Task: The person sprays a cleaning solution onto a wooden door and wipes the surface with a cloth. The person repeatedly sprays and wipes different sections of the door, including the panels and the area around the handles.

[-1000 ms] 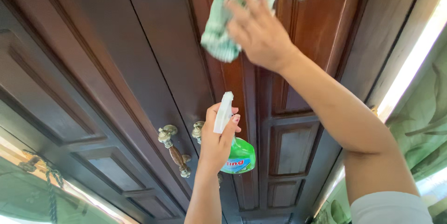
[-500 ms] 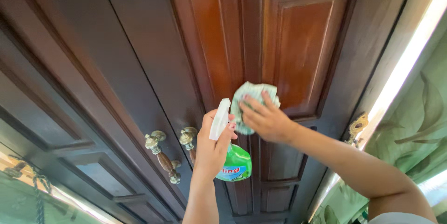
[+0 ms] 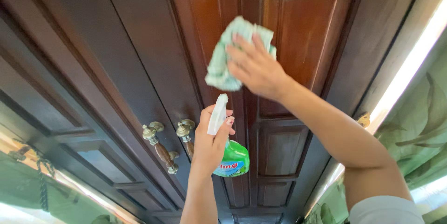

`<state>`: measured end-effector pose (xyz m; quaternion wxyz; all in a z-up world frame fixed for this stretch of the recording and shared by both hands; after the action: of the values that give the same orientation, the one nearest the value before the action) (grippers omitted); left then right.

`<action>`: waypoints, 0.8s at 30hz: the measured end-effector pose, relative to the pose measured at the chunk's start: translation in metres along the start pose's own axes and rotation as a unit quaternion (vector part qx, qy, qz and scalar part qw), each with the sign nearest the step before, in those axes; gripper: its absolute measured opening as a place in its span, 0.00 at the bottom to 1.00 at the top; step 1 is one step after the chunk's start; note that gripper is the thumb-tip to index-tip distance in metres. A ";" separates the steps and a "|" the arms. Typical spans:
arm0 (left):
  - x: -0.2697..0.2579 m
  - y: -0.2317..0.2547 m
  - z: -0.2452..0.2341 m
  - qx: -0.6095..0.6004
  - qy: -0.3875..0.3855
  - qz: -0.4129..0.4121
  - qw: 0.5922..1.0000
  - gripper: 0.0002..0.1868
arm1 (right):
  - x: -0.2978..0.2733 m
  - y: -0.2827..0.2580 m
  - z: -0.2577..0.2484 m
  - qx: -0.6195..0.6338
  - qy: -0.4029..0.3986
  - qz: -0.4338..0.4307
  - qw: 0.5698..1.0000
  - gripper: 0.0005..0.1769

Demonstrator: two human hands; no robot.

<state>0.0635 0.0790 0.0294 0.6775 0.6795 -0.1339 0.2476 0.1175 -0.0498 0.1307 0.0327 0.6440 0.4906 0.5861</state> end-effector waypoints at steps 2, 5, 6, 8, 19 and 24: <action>-0.002 0.005 -0.004 0.007 0.008 0.002 1.000 0.18 | 0.029 0.008 -0.011 -0.026 0.054 0.018 0.998 0.11; -0.005 0.007 -0.011 0.022 0.026 -0.011 0.999 0.17 | 0.046 -0.005 -0.009 -0.009 0.071 0.022 0.997 0.11; -0.006 0.007 -0.014 0.028 0.032 -0.018 0.999 0.17 | 0.046 -0.011 -0.006 0.006 0.067 0.020 0.998 0.11; -0.013 0.011 -0.019 0.027 0.042 0.000 0.999 0.16 | 0.036 -0.028 -0.001 0.035 0.046 0.001 0.998 0.11; -0.033 0.029 -0.045 0.125 0.115 0.038 0.985 0.15 | -0.041 -0.105 0.010 0.130 -0.036 0.009 0.991 0.17; -0.043 0.043 -0.047 0.122 0.115 0.061 0.984 0.16 | -0.061 -0.068 0.028 0.311 -0.071 0.370 0.872 0.23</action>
<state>-0.0025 0.1168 0.0416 0.5837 0.7146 -0.0648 0.3799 0.1094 -0.0406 0.0359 -0.3543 0.7951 0.3694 0.3252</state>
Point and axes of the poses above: each hand's wrist, its own x-axis towards the middle knuckle, its own z-axis out of the palm, y = z × x, the point moved 9 cm from there along x, towards the middle knuckle, and after that the axes turned 4 degrees about y, right-handed, at the moved point
